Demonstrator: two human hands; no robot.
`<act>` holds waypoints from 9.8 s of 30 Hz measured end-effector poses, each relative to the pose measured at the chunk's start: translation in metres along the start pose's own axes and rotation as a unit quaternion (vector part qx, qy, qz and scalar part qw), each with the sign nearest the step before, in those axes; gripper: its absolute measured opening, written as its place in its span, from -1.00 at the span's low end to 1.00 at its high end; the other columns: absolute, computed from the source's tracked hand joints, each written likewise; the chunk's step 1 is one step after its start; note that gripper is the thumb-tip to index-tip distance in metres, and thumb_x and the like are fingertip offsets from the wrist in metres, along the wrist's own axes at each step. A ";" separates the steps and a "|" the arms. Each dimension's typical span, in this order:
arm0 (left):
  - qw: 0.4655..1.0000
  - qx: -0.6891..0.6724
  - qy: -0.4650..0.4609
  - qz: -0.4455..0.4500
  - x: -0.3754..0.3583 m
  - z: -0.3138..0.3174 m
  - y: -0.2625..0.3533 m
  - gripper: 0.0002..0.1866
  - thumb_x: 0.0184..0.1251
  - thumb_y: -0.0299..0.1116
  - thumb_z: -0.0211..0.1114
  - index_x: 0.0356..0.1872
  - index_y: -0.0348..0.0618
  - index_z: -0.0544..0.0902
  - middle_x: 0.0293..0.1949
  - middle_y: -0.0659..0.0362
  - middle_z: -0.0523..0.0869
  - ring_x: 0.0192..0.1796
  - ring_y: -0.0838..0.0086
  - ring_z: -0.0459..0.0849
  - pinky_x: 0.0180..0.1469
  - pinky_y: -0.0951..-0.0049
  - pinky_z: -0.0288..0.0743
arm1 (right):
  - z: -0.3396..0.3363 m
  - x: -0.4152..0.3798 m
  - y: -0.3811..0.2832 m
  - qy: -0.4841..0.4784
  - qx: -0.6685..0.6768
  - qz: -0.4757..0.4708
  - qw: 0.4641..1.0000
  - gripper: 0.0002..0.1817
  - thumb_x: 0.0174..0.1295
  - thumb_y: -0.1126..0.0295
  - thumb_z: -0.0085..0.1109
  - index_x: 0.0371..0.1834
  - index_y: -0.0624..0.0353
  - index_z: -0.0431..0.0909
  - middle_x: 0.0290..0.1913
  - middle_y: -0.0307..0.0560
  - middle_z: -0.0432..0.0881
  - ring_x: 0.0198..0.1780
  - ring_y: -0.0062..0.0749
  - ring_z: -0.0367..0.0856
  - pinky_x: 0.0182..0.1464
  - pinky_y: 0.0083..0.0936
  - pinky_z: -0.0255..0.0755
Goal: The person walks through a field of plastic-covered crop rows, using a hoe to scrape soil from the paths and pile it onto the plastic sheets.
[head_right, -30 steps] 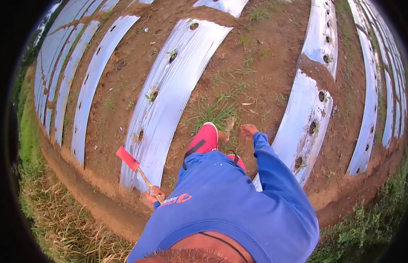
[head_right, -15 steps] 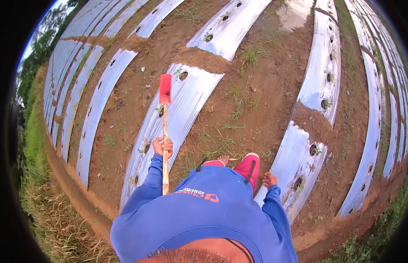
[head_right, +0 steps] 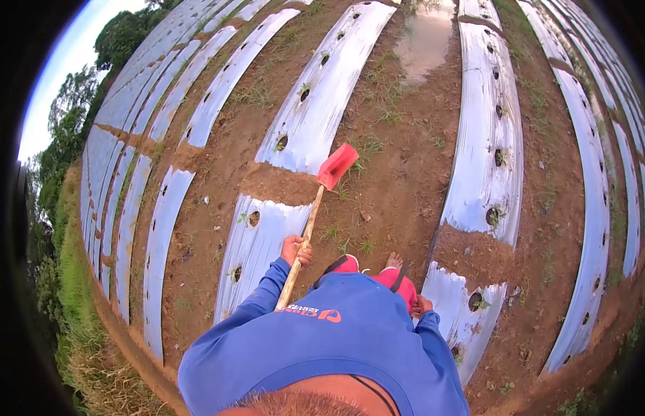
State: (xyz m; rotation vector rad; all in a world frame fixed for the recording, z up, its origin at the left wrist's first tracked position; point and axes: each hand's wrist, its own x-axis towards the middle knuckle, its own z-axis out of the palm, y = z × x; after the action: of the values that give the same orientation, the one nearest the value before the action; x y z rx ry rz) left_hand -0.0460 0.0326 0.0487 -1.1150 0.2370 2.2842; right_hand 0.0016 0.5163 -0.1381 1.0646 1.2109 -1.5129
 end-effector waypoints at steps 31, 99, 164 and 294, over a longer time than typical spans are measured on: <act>0.982 0.129 0.129 -0.057 0.424 0.489 0.540 -0.77 -0.15 -0.19 0.02 -0.54 -0.10 0.28 -0.70 0.26 0.27 -0.76 0.65 0.21 -0.76 0.62 0.13 | 0.110 0.228 -0.670 0.101 -0.178 -0.115 0.972 -0.68 0.00 0.13 0.01 -0.29 0.11 0.46 -0.42 -0.12 0.53 -0.44 -0.31 0.49 -0.37 -0.38 0.37; 0.853 0.371 0.341 0.134 1.157 1.182 1.147 -0.61 0.08 -0.01 -0.01 -0.46 -0.20 0.32 -0.78 0.21 0.28 -0.81 0.53 0.24 -0.80 0.47 0.15 | 0.153 0.455 -1.810 0.070 -0.133 0.141 0.979 -0.63 -0.02 0.08 0.06 -0.20 0.06 0.45 -0.36 -0.23 0.43 -0.36 -0.41 0.41 -0.34 -0.39 0.32; 0.859 -0.350 -0.152 0.341 0.821 1.041 0.649 -0.85 -0.22 -0.46 -0.03 -0.50 -0.10 0.29 -0.74 0.25 0.30 -0.82 0.66 0.21 -0.85 0.66 0.09 | 0.395 0.424 -1.825 -0.094 -0.728 0.022 0.678 -0.60 0.05 0.04 -0.05 -0.19 0.11 0.39 -0.32 -0.18 0.42 -0.32 -0.35 0.42 -0.34 -0.37 0.35; 0.563 -0.669 -0.087 0.478 -0.141 -0.178 -0.147 -0.82 -0.22 -0.32 -0.03 -0.53 -0.14 0.32 -0.67 0.24 0.29 -0.74 0.60 0.20 -0.75 0.60 0.12 | 0.724 0.069 -0.066 -0.211 -0.872 0.096 0.432 -0.73 0.06 0.11 0.01 -0.30 0.02 0.44 -0.50 -0.34 0.43 -0.50 -0.54 0.39 -0.45 -0.49 0.34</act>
State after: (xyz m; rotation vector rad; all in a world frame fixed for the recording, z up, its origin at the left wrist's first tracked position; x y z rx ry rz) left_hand 0.2239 0.0225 0.0572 -1.5438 -1.7195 3.5420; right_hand -0.1415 -0.1976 -0.0817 -0.6323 1.3395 0.2537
